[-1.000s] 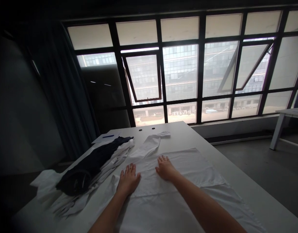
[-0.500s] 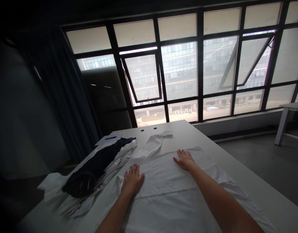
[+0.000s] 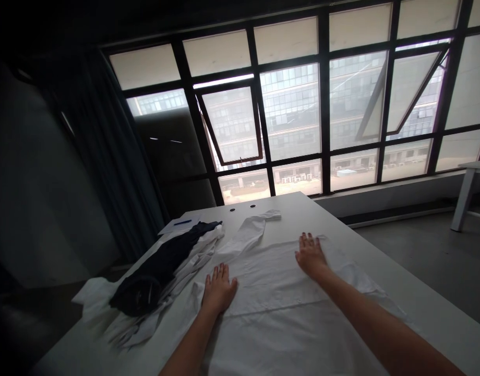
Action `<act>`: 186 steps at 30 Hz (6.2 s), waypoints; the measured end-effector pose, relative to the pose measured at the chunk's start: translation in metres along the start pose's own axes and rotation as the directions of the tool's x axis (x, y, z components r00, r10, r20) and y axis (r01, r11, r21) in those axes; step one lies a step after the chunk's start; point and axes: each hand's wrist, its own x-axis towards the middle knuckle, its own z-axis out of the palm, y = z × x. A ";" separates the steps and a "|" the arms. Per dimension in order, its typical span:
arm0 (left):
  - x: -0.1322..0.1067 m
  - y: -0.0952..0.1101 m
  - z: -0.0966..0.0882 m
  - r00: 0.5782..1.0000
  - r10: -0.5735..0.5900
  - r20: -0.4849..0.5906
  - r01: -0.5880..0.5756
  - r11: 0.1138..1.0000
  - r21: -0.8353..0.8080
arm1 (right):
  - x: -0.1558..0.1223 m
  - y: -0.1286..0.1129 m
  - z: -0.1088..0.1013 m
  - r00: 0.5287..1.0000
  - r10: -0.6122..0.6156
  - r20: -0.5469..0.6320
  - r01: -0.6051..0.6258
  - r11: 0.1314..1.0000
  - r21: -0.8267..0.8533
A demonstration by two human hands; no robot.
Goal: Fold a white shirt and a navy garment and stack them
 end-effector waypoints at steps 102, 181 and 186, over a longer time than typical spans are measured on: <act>-0.059 -0.084 -0.065 0.775 0.490 -0.399 -0.615 0.728 -0.302 | -0.100 -0.219 -0.023 0.806 -0.448 -0.387 0.590 0.651 0.477; -0.051 -0.079 -0.053 0.701 0.570 -0.428 -0.679 0.718 -0.154 | -0.099 -0.227 -0.043 0.716 -0.675 -0.179 0.698 0.685 0.211; -0.054 -0.079 -0.055 0.699 0.575 -0.425 -0.686 0.707 -0.172 | -0.098 -0.229 -0.040 0.705 -0.696 -0.133 0.706 0.673 0.222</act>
